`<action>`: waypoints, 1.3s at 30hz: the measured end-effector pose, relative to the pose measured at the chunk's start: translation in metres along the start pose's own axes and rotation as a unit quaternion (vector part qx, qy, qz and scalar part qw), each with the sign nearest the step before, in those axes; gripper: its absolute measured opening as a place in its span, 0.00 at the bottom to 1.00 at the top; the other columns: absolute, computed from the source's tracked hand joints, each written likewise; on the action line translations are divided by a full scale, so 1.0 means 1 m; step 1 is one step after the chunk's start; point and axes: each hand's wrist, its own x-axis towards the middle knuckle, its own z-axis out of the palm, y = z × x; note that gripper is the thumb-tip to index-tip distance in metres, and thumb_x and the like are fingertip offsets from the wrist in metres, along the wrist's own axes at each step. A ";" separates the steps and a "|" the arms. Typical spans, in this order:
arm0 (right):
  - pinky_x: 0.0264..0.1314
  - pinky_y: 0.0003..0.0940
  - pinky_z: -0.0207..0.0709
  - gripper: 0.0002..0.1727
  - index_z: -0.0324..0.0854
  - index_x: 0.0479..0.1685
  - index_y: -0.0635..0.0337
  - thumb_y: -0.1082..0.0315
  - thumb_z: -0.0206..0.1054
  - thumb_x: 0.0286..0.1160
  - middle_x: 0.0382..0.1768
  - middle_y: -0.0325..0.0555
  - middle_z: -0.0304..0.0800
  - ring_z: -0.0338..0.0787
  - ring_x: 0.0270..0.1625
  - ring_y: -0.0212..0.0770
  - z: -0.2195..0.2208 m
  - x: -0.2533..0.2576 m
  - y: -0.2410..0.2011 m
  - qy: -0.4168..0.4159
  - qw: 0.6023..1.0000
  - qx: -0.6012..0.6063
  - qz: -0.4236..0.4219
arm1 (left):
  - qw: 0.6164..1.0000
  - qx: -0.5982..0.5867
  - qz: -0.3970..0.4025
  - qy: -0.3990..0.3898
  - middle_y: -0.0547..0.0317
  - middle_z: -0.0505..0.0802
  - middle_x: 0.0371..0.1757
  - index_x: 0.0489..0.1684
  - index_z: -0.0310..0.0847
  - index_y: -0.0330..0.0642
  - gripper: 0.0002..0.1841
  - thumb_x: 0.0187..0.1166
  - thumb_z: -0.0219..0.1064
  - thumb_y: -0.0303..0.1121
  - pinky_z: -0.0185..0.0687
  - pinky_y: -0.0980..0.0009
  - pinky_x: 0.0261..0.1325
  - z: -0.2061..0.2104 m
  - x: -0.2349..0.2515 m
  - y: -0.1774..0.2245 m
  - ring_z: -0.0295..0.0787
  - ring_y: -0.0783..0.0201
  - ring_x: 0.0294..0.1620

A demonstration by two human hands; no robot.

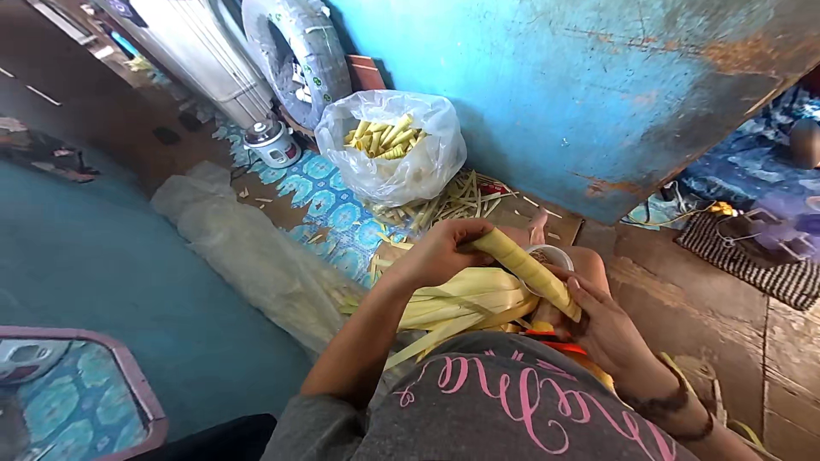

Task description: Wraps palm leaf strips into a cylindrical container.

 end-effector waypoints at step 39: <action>0.49 0.18 0.84 0.24 0.76 0.73 0.68 0.58 0.56 0.90 0.52 0.40 0.91 0.89 0.46 0.22 -0.022 -0.024 0.027 0.036 0.950 -0.264 -0.160 | 0.998 -0.042 -0.038 0.000 0.55 0.92 0.39 0.56 0.81 0.35 0.11 0.78 0.68 0.19 0.89 0.73 0.45 -0.002 0.009 -0.016 0.90 0.70 0.36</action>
